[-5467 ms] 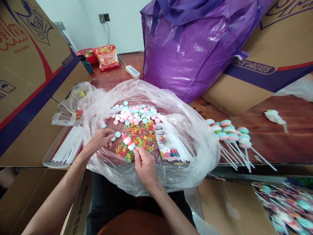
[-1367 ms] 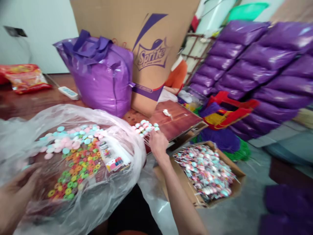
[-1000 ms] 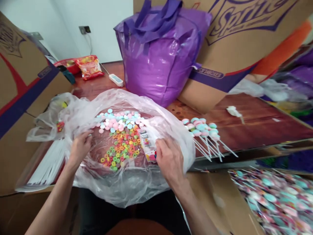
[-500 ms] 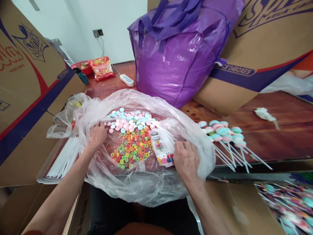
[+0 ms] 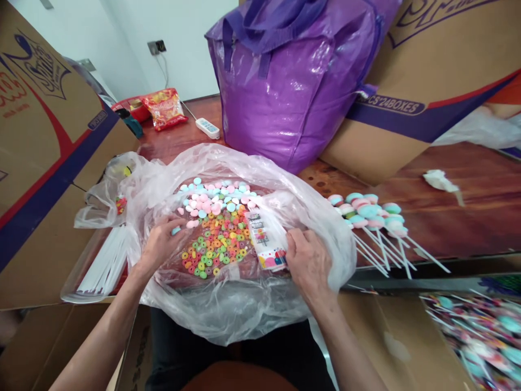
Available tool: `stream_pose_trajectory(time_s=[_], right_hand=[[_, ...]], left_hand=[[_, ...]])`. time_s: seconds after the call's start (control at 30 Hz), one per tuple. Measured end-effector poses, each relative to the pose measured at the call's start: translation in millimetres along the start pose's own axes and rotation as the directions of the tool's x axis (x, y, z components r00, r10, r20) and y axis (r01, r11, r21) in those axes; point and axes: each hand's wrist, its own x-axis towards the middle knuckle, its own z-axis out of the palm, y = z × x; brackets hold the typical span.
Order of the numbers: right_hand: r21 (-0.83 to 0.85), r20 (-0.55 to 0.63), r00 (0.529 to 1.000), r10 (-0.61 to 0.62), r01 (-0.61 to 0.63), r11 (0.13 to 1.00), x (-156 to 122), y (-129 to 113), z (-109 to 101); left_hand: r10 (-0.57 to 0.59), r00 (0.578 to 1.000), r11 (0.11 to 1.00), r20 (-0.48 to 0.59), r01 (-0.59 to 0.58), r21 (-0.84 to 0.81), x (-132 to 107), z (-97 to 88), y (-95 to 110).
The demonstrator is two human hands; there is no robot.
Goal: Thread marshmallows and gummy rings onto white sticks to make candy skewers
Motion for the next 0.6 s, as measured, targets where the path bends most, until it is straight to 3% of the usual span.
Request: stream_pose_trajectory(time_s=[0.17, 0.37, 0.5, 0.6], right_hand=[[0.05, -0.054, 0.998, -0.043, 0.046, 0.998, 5.0, -2.8, -9.6], [0.351, -0.189, 0.979, -0.075, 0.139, 0.926, 13.2, -28.5, -42.5], [0.53, -0.079, 0.989, -0.125, 0.148, 0.835, 8.8, -62.8, -57.3], [0.647, 0.04, 0.984, -0.171, 0.105, 0.756, -0.7, -88.7, -54.0]], left_hand=[[-0.055, 0.998, 0.994, 0.044, 0.059, -0.093, -14.2, -5.4, -8.7], [-0.181, 0.978, 0.983, -0.107, 0.178, -0.036, -19.6, -18.0, -10.1], [-0.299, 0.938, 0.954, -0.174, 0.288, -0.088, -16.5, -23.2, -3.5], [-0.318, 0.944, 0.936, -0.09, 0.297, -0.19, -14.4, -22.9, -1.9]])
